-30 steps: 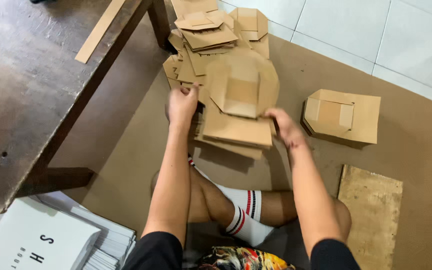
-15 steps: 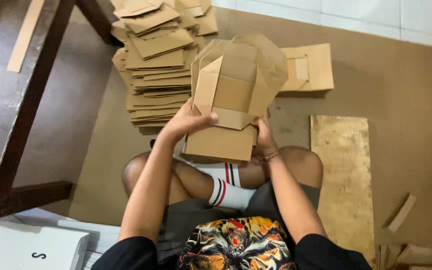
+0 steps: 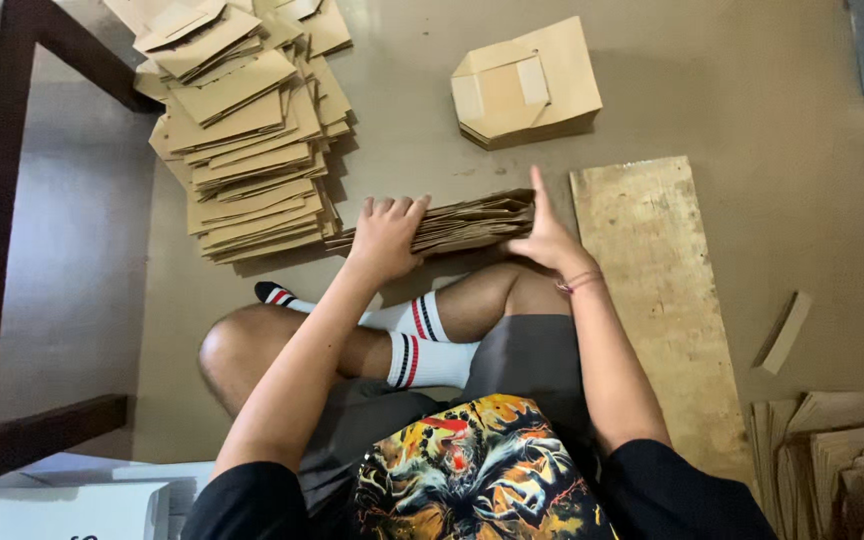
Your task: The person sits on the floor and repeatedly picks up stacks of flat cardboard pieces, aligns them, and places them into a growing pile. The person handles the cardboard by hand, moving pieces from a scattered pile into a neat stack.
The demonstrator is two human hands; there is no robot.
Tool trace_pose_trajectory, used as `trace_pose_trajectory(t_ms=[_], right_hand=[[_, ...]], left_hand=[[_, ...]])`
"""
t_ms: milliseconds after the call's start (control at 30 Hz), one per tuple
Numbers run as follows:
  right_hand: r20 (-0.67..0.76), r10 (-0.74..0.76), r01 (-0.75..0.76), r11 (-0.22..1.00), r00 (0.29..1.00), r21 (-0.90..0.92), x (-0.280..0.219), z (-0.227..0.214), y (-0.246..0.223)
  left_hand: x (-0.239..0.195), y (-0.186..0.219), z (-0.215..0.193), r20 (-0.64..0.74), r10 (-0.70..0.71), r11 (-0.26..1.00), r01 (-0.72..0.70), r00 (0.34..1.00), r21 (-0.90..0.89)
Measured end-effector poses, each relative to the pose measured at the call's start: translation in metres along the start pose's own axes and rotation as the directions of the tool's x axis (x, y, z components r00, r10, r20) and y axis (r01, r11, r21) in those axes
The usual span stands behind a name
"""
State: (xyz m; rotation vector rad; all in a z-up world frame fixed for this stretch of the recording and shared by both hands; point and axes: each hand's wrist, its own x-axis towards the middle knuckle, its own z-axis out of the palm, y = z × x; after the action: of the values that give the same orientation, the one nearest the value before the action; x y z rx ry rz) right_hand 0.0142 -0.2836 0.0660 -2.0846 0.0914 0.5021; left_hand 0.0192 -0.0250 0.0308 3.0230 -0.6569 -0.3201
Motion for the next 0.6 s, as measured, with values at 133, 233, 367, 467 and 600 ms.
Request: trace_pose_trajectory(t_ms=[133, 233, 367, 467, 600], right_hand=[[0.035, -0.014, 0.017, 0.995, 0.999, -0.095, -0.003, 0.012, -0.01], [-0.079, -0.177, 0.153, 0.956, 0.981, -0.249, 0.003, 0.014, -0.013], [-0.033, -0.483, 0.447, 0.832, 0.875, -0.33, 0.015, 0.029, -0.004], [-0.004, -0.491, 0.459, 0.817, 0.871, -0.347, 0.019, 0.029, -0.005], [0.042, -0.512, 0.495, 0.804, 0.858, -0.33, 0.023, 0.046, -0.011]], left_hand=[[-0.02, 0.009, -0.02, 0.036, -0.036, 0.991, 0.04, 0.999, -0.129], [-0.038, 0.002, -0.041, -0.161, -0.114, 0.989, 0.096, 0.98, -0.116], [-0.055, -0.011, -0.035, -0.008, -0.232, 0.92, 0.216, 0.973, -0.325], [-0.07, -0.023, -0.035, -0.084, -0.318, 0.846, 0.242, 0.945, -0.475], [-0.067, -0.011, -0.006, -0.206, -0.382, 0.504, 0.017, 0.901, -0.863]])
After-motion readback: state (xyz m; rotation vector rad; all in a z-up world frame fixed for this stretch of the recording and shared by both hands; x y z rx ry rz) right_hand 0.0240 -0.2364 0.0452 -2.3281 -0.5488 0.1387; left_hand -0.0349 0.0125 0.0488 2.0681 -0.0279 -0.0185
